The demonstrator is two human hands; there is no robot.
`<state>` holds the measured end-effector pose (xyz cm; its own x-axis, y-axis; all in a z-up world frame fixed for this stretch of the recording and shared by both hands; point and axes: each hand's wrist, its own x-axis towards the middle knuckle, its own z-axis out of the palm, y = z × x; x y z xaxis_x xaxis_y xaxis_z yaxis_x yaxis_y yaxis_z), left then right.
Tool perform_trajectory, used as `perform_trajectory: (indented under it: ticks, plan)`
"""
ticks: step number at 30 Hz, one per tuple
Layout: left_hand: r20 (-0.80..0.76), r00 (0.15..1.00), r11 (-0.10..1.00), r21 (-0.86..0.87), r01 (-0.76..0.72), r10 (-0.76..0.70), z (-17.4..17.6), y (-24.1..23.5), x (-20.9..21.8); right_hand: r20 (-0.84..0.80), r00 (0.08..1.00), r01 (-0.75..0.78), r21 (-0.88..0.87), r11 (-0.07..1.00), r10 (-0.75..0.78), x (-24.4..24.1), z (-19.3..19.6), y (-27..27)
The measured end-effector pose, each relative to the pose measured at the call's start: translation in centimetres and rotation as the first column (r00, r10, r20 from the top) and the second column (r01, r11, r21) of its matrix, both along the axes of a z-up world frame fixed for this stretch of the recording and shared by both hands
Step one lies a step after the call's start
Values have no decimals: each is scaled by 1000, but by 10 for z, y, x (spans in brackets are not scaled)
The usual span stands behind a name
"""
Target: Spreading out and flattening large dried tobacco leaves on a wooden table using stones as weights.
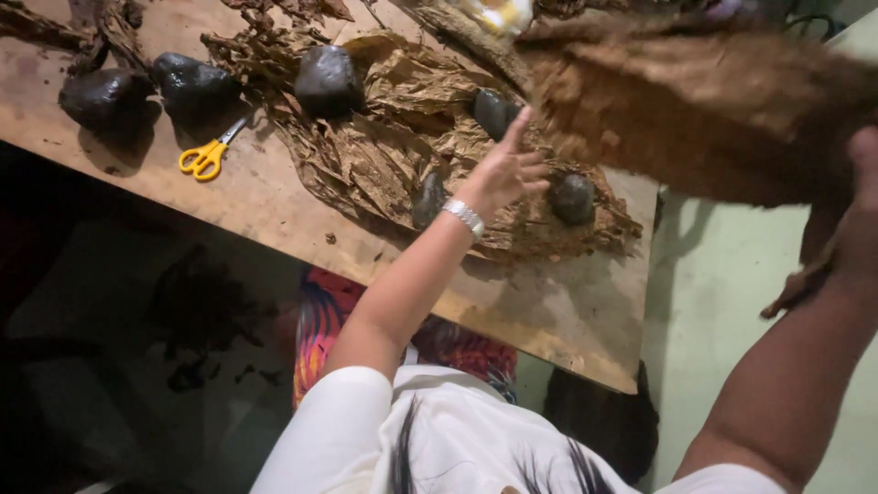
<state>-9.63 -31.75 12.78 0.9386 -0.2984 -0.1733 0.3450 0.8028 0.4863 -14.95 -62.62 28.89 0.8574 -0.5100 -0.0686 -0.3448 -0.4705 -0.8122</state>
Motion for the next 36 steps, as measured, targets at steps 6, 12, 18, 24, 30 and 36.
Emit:
perform_trajectory:
  ticks: [6, 12, 18, 24, 30, 36]
  plan:
    - [-191, 971, 976, -131, -172, 145, -10, -40, 36, 448, 683, -178, -663, 727, 576, -31, -72, -70]
    - [-77, 900, 903, 44, -428, 430, -44, 1, 25, 310, 603, -254, -799, 545, 735, 40, -148, -102]
    - [-175, 876, 838, 420, -347, 450, -89, 28, -5, 19, 590, -364, -886, 287, 807, 102, -181, 40]
    - [-17, 874, 801, 409, -437, 486, -122, 25, -29, 263, 190, -708, -631, 317, 946, 112, -186, 217]
    - [258, 764, 748, 179, -639, 591, -123, 39, -37, -307, 303, -899, -407, 164, 902, 116, -167, 266]
    - [121, 858, 719, 495, -487, 499, -101, 35, -54, -166, -12, -988, -153, -38, 986, 124, -148, 271]
